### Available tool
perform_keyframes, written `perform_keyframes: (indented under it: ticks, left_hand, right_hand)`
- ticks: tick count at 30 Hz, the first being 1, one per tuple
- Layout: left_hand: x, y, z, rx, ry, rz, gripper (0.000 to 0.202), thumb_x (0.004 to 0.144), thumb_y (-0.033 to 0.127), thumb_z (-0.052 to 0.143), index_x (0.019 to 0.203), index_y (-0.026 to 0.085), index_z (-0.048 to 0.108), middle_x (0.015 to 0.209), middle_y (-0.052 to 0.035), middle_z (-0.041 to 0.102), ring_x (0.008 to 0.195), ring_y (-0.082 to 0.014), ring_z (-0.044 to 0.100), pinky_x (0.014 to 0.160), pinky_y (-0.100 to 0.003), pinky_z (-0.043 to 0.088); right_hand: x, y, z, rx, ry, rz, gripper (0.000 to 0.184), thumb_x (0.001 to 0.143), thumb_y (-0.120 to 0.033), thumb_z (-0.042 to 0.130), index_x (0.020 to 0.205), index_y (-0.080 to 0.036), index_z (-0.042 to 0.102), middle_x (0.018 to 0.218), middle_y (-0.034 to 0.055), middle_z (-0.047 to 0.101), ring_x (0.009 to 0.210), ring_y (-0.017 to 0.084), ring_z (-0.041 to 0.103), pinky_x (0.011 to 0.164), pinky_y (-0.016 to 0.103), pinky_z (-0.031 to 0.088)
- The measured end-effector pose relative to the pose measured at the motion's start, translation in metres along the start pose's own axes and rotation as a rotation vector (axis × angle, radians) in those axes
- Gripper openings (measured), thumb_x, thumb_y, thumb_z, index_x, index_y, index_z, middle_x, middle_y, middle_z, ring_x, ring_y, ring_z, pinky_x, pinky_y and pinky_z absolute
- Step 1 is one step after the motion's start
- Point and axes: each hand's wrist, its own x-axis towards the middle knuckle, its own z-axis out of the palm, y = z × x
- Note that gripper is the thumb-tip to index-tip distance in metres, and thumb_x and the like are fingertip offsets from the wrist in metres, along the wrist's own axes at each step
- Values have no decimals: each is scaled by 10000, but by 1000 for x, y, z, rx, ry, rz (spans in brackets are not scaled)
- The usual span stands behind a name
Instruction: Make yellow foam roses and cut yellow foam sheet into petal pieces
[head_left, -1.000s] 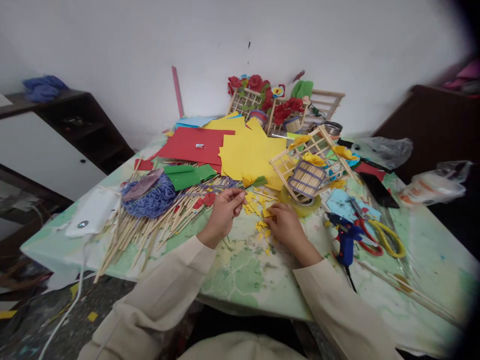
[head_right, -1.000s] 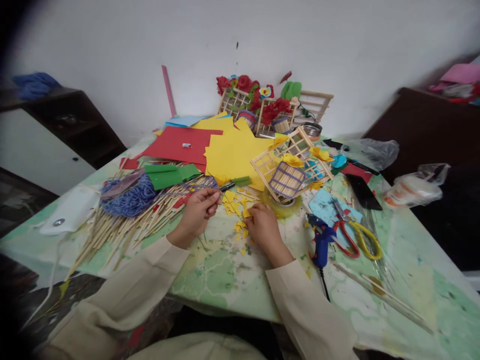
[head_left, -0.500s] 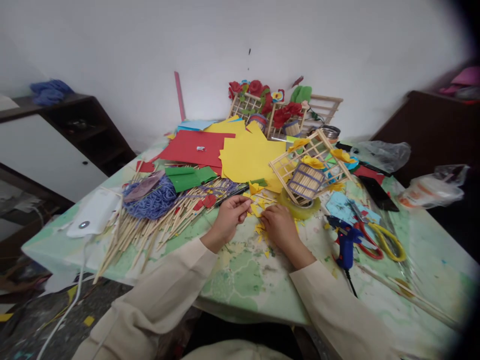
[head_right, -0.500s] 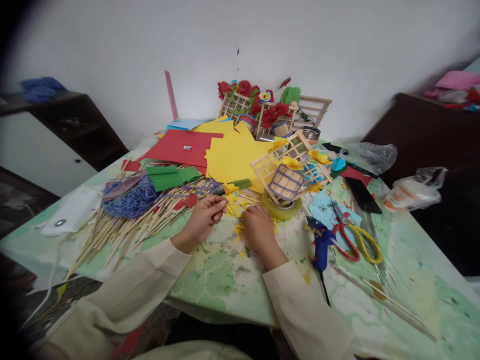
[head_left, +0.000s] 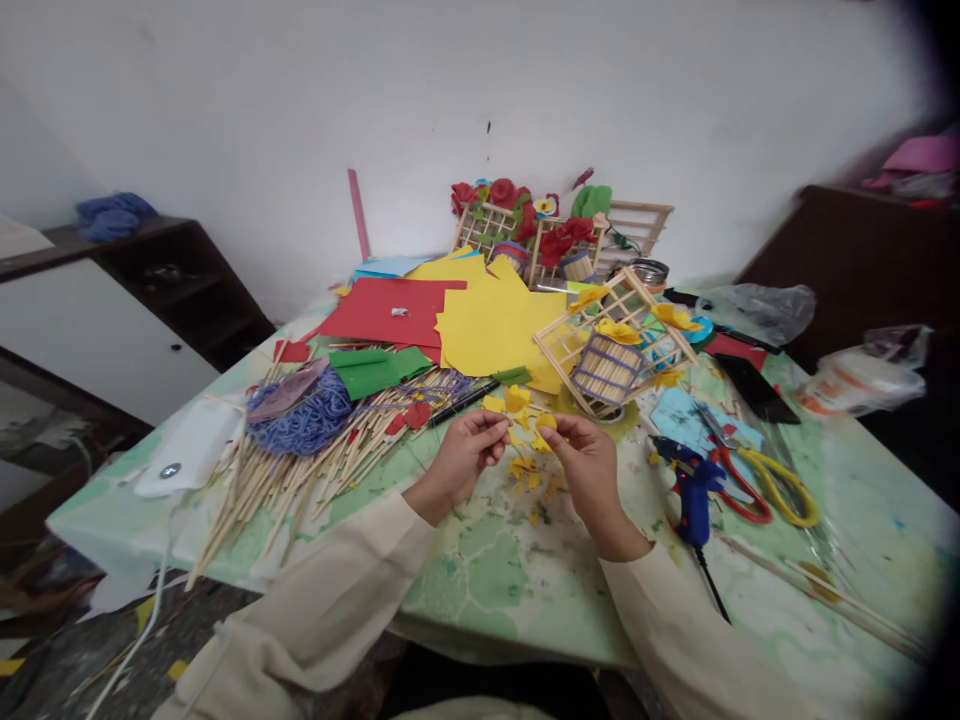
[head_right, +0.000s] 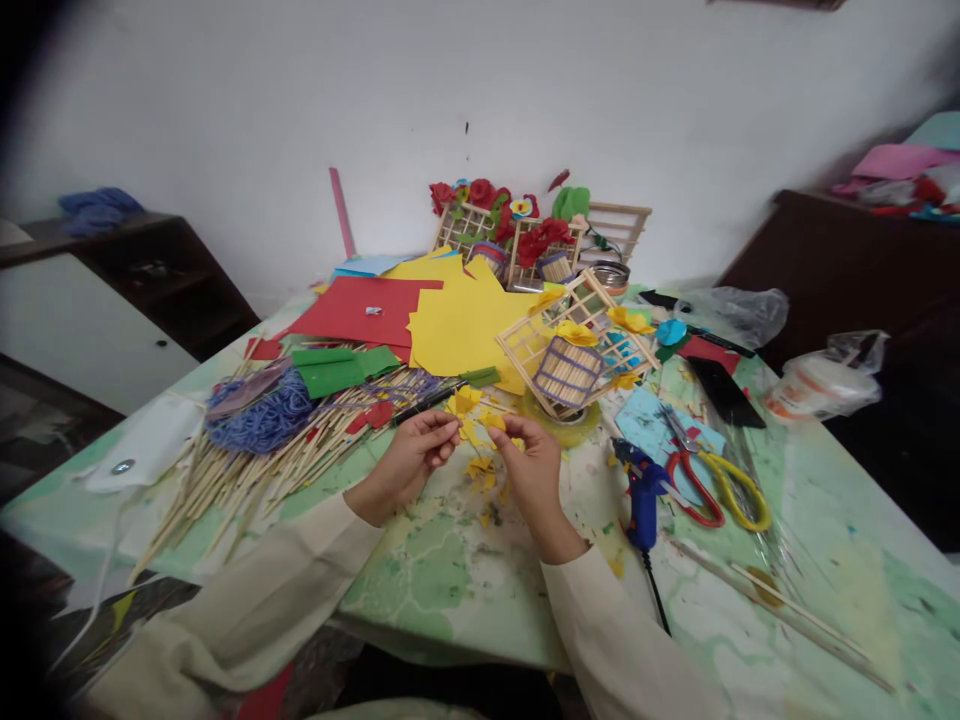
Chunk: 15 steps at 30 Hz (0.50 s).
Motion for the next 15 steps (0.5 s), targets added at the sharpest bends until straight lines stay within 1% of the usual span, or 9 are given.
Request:
perform_keyframes:
  ticks: [1, 3, 6, 9, 12, 15]
  left_hand:
    - [0, -1, 0, 3, -6, 1, 259, 669, 269, 736, 809, 113, 584, 642, 7, 579, 442, -14, 437, 387, -135, 254]
    - [-1, -2, 1, -1, -22, -4, 253, 677, 267, 729, 805, 110, 577, 640, 9, 572, 428, -6, 414, 379, -133, 233]
    - [-3, -3, 3, -25, -50, -19, 252, 685, 274, 723, 801, 115, 565, 627, 22, 556, 402, 9, 367, 371, -129, 195]
    - [-4, -4, 4, -24, -66, -44, 277, 675, 286, 733, 818, 123, 560, 606, 30, 551, 390, 11, 355, 366, -130, 181]
    - [-6, -4, 6, -2, -51, -68, 306, 658, 282, 745, 849, 128, 562, 595, 26, 568, 386, 3, 368, 361, -132, 179]
    - [-9, -3, 8, 10, -53, -84, 312, 656, 280, 743, 868, 125, 575, 589, 21, 580, 380, -1, 372, 356, -135, 176]
  right_hand:
    - [-3, -5, 3, 116, 4, 65, 206, 613, -324, 747, 757, -199, 668, 718, 3, 667, 668, 152, 587, 687, 325, 472]
    - [-9, -14, 11, 278, 6, 140, 217, 580, -310, 772, 730, -203, 658, 706, -11, 667, 660, 138, 587, 682, 309, 477]
    - [-15, -20, 19, 358, 3, 180, 206, 567, -292, 783, 697, -202, 651, 676, -25, 653, 651, 123, 579, 685, 293, 477]
    - [-17, -15, 22, 309, -17, 154, 196, 584, -284, 778, 717, -200, 661, 711, -16, 655, 703, 134, 588, 734, 310, 478]
    - [-15, -6, 21, 183, -29, 52, 166, 627, -292, 756, 733, -198, 669, 761, 0, 651, 757, 150, 592, 767, 329, 473]
    - [-14, -1, 18, 75, -13, -59, 139, 663, -298, 734, 737, -200, 668, 777, 9, 644, 781, 158, 588, 771, 334, 471]
